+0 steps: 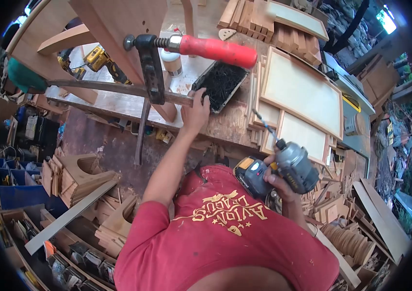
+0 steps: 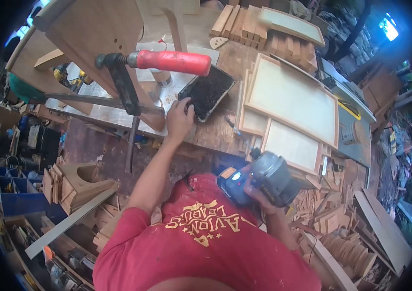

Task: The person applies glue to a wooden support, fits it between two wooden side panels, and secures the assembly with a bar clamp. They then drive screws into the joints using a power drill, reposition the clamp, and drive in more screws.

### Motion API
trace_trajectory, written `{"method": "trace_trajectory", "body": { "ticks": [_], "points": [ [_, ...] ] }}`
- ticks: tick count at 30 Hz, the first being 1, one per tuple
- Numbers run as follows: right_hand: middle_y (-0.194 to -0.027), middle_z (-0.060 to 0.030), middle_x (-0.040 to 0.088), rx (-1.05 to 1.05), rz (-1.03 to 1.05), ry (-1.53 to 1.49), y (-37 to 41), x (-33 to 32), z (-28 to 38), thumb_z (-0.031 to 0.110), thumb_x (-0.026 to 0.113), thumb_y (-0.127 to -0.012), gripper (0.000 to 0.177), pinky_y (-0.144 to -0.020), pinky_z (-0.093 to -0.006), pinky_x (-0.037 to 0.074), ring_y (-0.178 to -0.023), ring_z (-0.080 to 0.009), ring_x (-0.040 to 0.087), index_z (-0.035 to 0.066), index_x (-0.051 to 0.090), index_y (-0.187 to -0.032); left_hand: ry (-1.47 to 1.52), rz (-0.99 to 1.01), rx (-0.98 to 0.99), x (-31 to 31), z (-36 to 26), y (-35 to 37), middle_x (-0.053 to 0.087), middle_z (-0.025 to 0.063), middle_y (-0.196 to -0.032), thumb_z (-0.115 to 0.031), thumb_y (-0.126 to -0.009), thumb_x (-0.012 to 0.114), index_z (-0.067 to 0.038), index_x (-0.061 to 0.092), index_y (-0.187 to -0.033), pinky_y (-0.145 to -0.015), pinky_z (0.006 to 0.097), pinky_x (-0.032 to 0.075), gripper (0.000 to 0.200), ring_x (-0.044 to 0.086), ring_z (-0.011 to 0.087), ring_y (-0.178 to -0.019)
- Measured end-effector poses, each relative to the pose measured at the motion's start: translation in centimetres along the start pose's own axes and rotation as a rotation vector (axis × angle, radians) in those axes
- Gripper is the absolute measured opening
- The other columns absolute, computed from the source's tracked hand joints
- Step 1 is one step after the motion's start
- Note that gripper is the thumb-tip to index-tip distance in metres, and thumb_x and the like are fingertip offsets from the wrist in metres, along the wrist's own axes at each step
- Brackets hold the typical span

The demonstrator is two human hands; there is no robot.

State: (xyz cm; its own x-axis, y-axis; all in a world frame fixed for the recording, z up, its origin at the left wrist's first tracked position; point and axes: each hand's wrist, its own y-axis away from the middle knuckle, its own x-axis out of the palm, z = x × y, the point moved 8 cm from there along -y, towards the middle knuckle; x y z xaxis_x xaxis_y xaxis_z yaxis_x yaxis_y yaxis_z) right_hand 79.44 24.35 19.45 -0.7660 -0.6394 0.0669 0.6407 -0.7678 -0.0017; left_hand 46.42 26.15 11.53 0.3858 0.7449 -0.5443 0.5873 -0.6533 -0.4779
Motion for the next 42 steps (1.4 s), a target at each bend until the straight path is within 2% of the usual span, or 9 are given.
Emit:
{"method": "trace_trajectory", "body": {
  "ticks": [5, 13, 15, 17, 26, 32, 36, 38, 42],
  "points": [
    [-0.111, -0.0104, 0.061, -0.015, 0.033, 0.023, 0.1, -0.2, -0.2, 0.0, 0.073, -0.077, 0.063, -0.072, -0.0289, 0.05, -0.08, -0.0136, 0.061, 0.003, 0.044, -0.134, -0.2, 0.087, -0.004, 2.1, 1.0, -2.6, 0.061, 0.0126, -0.09, -0.024, -0.089, 0.064, -0.015, 0.071, -0.107, -0.068, 0.0451, 0.052, 0.022, 0.064, 0.0335, -0.079],
    [-0.09, -0.0003, 0.061, 0.126, 0.092, 0.104, -1.6, -0.5, 0.0, 0.005, 0.073, -0.08, 0.042, -0.078, -0.0296, 0.047, -0.083, -0.0118, 0.059, 0.005, 0.059, -0.119, -0.345, 0.294, -0.042, 4.2, 1.3, -2.6, 0.058, 0.0162, -0.103, -0.023, -0.09, 0.054, -0.011, 0.061, -0.107, -0.071, 0.0504, 0.055, 0.022, 0.065, 0.0373, -0.085],
    [-0.089, -0.0001, 0.061, 0.04, 0.167, 0.09, -2.1, 0.1, -0.2, 0.006, 0.073, -0.08, 0.042, -0.078, -0.0298, 0.047, -0.083, -0.012, 0.058, 0.006, 0.059, -0.119, -0.352, 0.117, -0.161, 8.3, 8.0, -2.7, 0.06, 0.0143, -0.097, -0.022, -0.091, 0.053, -0.01, 0.064, -0.099, -0.067, 0.0511, 0.054, 0.019, 0.066, 0.0365, -0.083],
    [-0.088, -0.0007, 0.06, -0.025, 0.233, 0.103, -2.3, 0.6, -0.1, 0.006, 0.072, -0.079, 0.042, -0.078, -0.03, 0.047, -0.082, -0.0125, 0.058, 0.005, 0.059, -0.119, -0.353, 0.053, 0.072, 5.0, 3.1, -3.4, 0.06, 0.0089, -0.088, -0.021, -0.091, 0.054, -0.012, 0.065, -0.095, -0.059, 0.0489, 0.051, 0.015, 0.065, 0.0323, -0.074],
    [-0.094, -0.0034, 0.062, -0.02, 0.254, 0.221, -0.4, 3.3, 0.3, 0.007, 0.072, -0.08, 0.041, -0.078, -0.03, 0.048, -0.086, -0.0135, 0.06, 0.004, 0.06, -0.118, 0.288, -0.399, 0.195, -2.0, -6.6, -0.9, 0.06, 0.0168, -0.089, -0.009, -0.089, 0.06, -0.004, 0.06, -0.096, -0.065, 0.0426, 0.05, 0.008, 0.062, 0.0357, -0.074],
    [-0.097, -0.0032, 0.066, -0.29, 0.473, 0.652, 0.6, 10.4, 1.6, 0.011, 0.077, -0.078, 0.039, -0.076, -0.0285, 0.05, -0.083, -0.0117, 0.063, 0.007, 0.063, -0.114, 0.598, 0.333, -0.205, 1.2, -1.4, 15.0, 0.067, 0.0129, -0.072, -0.011, -0.091, 0.056, 0.001, 0.061, -0.092, -0.061, 0.0382, 0.051, 0.014, 0.066, 0.0235, -0.065],
    [-0.094, -0.0036, 0.07, -0.445, 0.629, 1.033, 0.8, 18.4, 1.5, 0.015, 0.079, -0.077, 0.036, -0.073, -0.0286, 0.053, -0.081, -0.012, 0.066, 0.009, 0.068, -0.11, 0.892, 0.153, -0.494, -9.4, 4.3, 20.6, 0.071, 0.0039, -0.08, -0.01, -0.092, 0.057, 0.001, 0.065, -0.093, -0.056, 0.0253, 0.049, 0.014, 0.063, 0.0094, -0.067],
    [-0.093, -0.0038, 0.072, -0.459, 0.723, 0.942, 1.3, 22.2, 1.3, 0.017, 0.08, -0.076, 0.035, -0.071, -0.0287, 0.054, -0.081, -0.0121, 0.067, 0.01, 0.07, -0.108, 0.964, 0.042, -0.771, -16.1, 7.0, 22.1, 0.071, 0.0046, -0.081, -0.008, -0.093, 0.055, 0.0, 0.066, -0.094, -0.053, 0.0218, 0.045, 0.013, 0.06, 0.0065, -0.065],
    [-0.083, -0.0024, 0.07, -0.324, 0.918, 0.52, 1.1, 30.8, 0.8, 0.015, 0.083, -0.072, 0.029, -0.067, -0.0252, 0.053, -0.071, -0.0091, 0.064, 0.007, 0.071, -0.097, 1.089, -0.217, -0.806, -24.4, 12.6, 25.3, 0.071, 0.007, -0.084, -0.003, -0.092, 0.056, -0.001, 0.063, -0.103, -0.042, 0.0196, 0.031, 0.014, 0.043, 0.0018, -0.05]
  ]
}}
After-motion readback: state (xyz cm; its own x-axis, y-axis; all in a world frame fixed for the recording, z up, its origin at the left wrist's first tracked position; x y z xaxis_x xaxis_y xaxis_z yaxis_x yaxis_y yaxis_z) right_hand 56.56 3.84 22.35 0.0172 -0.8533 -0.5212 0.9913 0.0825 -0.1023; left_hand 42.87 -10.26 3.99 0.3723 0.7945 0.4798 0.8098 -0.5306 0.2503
